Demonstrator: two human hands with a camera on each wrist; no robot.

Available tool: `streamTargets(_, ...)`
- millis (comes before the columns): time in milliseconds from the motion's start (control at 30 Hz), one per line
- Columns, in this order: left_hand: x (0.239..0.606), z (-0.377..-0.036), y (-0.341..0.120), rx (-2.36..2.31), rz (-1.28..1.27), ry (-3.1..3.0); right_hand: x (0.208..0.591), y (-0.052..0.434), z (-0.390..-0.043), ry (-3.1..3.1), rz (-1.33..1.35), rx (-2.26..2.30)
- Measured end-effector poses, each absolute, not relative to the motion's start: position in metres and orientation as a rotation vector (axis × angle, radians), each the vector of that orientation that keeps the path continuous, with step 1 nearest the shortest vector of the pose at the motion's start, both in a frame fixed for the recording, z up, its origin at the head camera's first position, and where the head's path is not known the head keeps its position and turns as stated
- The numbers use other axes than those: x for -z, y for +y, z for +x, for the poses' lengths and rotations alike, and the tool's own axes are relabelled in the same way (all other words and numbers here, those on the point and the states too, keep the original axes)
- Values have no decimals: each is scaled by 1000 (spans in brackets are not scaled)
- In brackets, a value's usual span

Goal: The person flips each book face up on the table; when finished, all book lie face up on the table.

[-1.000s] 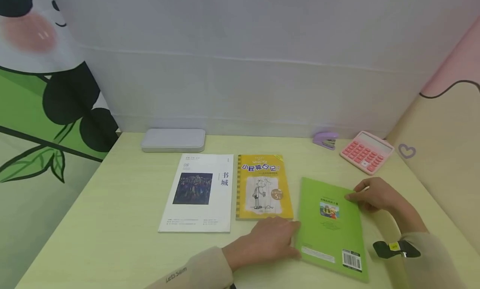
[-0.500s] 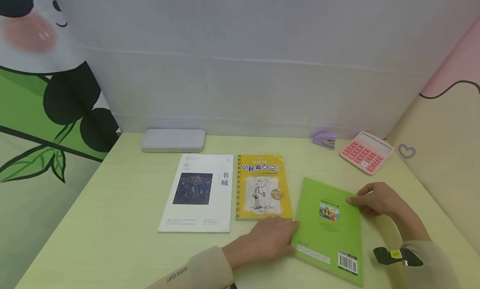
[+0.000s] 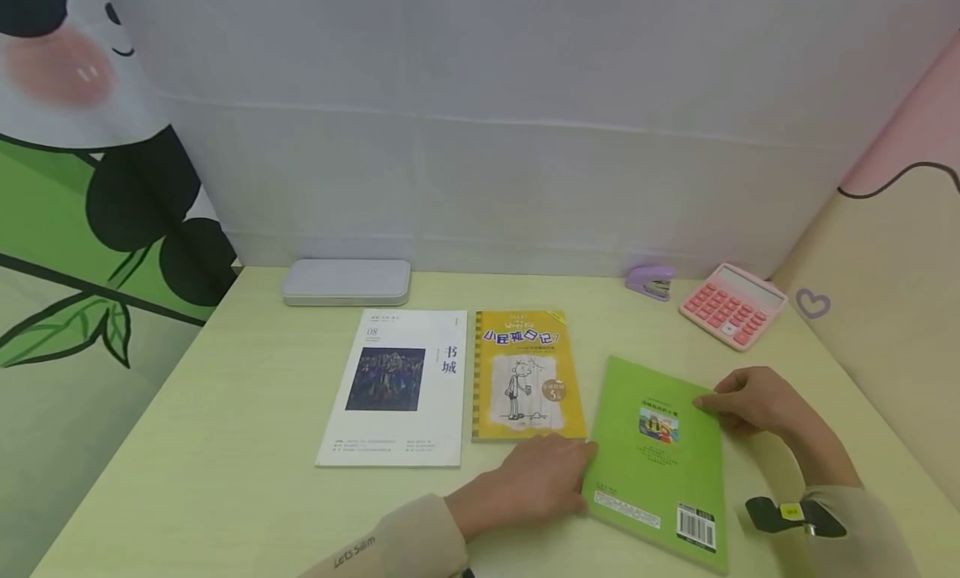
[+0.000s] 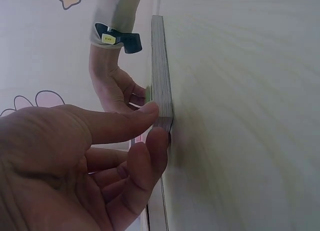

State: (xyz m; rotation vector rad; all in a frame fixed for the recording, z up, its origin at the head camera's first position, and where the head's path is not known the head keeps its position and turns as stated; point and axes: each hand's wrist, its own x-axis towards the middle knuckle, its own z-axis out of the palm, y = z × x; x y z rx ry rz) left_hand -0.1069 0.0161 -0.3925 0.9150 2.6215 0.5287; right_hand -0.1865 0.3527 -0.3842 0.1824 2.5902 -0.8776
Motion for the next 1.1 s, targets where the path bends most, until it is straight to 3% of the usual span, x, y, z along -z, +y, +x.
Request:
streamTargets(833,392,-109,14,-530,921,2598,398,388,-182,2245,60,1570)
streamTargets(1100,392,-109,14,-529,912,2597,410,401,-179,2053,-357,1740)
